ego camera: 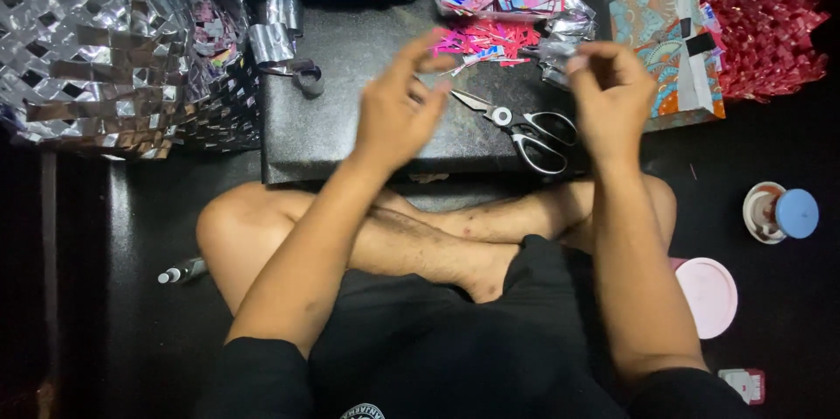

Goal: The person uses shears to cut plastic detergent packaging into strips, سپس folds and arranges the strips by hand on a workspace.

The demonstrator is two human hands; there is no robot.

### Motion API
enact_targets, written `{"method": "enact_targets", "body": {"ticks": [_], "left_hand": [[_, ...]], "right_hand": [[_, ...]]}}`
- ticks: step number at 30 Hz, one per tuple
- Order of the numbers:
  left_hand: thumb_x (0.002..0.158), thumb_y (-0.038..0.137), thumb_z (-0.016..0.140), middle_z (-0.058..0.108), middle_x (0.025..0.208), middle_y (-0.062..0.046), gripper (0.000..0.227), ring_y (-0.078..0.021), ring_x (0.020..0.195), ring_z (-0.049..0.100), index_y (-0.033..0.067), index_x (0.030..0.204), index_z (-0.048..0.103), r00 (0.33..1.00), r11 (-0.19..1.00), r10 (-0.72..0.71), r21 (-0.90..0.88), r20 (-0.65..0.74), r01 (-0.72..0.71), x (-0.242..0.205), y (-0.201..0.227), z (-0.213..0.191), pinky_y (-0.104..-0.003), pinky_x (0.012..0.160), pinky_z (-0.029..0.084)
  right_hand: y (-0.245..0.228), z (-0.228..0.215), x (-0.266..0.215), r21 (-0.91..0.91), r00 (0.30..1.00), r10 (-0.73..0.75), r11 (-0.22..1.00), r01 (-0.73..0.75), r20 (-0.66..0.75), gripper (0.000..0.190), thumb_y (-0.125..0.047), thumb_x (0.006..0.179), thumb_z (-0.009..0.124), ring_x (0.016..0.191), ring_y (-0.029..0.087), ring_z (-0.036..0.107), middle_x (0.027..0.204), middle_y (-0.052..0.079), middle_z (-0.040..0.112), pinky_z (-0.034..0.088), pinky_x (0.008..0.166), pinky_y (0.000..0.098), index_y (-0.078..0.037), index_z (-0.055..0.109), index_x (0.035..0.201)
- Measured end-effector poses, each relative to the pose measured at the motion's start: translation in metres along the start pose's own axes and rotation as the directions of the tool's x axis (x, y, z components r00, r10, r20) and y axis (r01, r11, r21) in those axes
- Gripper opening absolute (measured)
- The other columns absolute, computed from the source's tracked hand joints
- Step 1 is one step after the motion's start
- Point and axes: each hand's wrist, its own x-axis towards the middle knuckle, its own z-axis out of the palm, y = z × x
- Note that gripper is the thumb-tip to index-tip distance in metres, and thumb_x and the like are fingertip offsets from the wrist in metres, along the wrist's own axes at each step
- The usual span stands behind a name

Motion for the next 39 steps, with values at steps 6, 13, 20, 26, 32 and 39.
{"method": "enact_targets", "body": {"ticks": [6, 13, 20, 26, 32, 39], "left_hand": [[0.098, -0.006, 0.071, 0.077, 0.109, -0.009, 0.043, -0.0121, 0.076, 0.063, 0.0079, 0.135, 0.053, 0.935, 0.984, 0.061, 0.177, -0.348, 0.001, 0.028, 0.016, -0.084, -0.022, 0.066, 0.051], [0.088, 0.003, 0.071, 0.069, 0.118, -0.016, 0.039, -0.0374, 0.106, 0.067, 0.0040, 0.126, 0.062, 0.945, 0.672, 0.089, 0.719, -0.315, 0.177, 0.011, -0.050, -0.137, -0.044, 0.092, 0.052], [0.087, 0.011, 0.075, 0.064, 0.131, -0.017, 0.042, -0.0369, 0.117, 0.063, 0.0066, 0.128, 0.064, 0.908, 0.634, -0.125, 0.672, -0.399, 0.382, 0.014, -0.058, -0.132, -0.046, 0.096, 0.052], [0.093, 0.016, 0.066, 0.052, 0.143, -0.022, 0.031, -0.0406, 0.132, 0.052, 0.0062, 0.122, 0.071, 0.923, 0.620, -0.207, 0.687, -0.324, 0.380, 0.014, -0.050, -0.135, -0.051, 0.100, 0.048], [0.092, 0.013, 0.065, 0.039, 0.148, -0.027, 0.020, -0.0480, 0.132, 0.046, 0.0063, 0.111, 0.067, 0.929, 0.553, -0.224, 0.746, -0.296, 0.371, 0.014, -0.054, -0.131, -0.058, 0.099, 0.046], [0.088, 0.002, 0.068, 0.055, 0.113, -0.017, 0.009, -0.0364, 0.097, 0.060, 0.0010, 0.092, 0.060, 0.949, 0.699, -0.011, 0.677, -0.314, 0.232, 0.018, -0.020, -0.132, -0.045, 0.088, 0.049]], "right_hand": [[0.041, -0.008, 0.028, -0.197, 0.968, -0.251, 0.949, 0.248, 0.010, 0.017, 0.012, 0.094, 0.071, 0.080, 0.020, 0.063, 0.102, 0.016, 0.071, 0.051, 0.068, 0.0301, 0.008, 0.072, 0.110], [0.020, 0.005, -0.002, -0.437, 0.914, -0.404, 0.814, 0.383, 0.049, 0.042, 0.013, 0.086, 0.063, 0.120, 0.039, 0.055, 0.131, 0.024, 0.064, 0.043, 0.105, 0.0466, 0.007, 0.075, 0.125], [-0.019, 0.027, -0.047, -0.353, 0.925, -0.379, 0.863, 0.362, 0.024, 0.035, 0.012, 0.084, 0.061, 0.116, 0.038, 0.054, 0.129, 0.022, 0.066, 0.043, 0.104, 0.0444, 0.007, 0.075, 0.115], [-0.018, 0.026, -0.058, -0.344, 0.923, -0.385, 0.867, 0.359, -0.006, 0.032, 0.013, 0.084, 0.065, 0.111, 0.036, 0.055, 0.129, 0.022, 0.067, 0.043, 0.101, 0.0423, 0.006, 0.076, 0.113], [-0.013, 0.021, -0.059, -0.362, 0.920, -0.391, 0.864, 0.351, -0.039, 0.029, 0.016, 0.085, 0.066, 0.109, 0.035, 0.054, 0.130, 0.023, 0.068, 0.044, 0.097, 0.0421, 0.007, 0.076, 0.110], [-0.009, 0.015, -0.061, -0.374, 0.926, -0.374, 0.867, 0.329, -0.054, 0.024, 0.016, 0.087, 0.066, 0.120, 0.038, 0.053, 0.131, 0.024, 0.067, 0.042, 0.109, 0.0461, 0.008, 0.075, 0.108]]}}
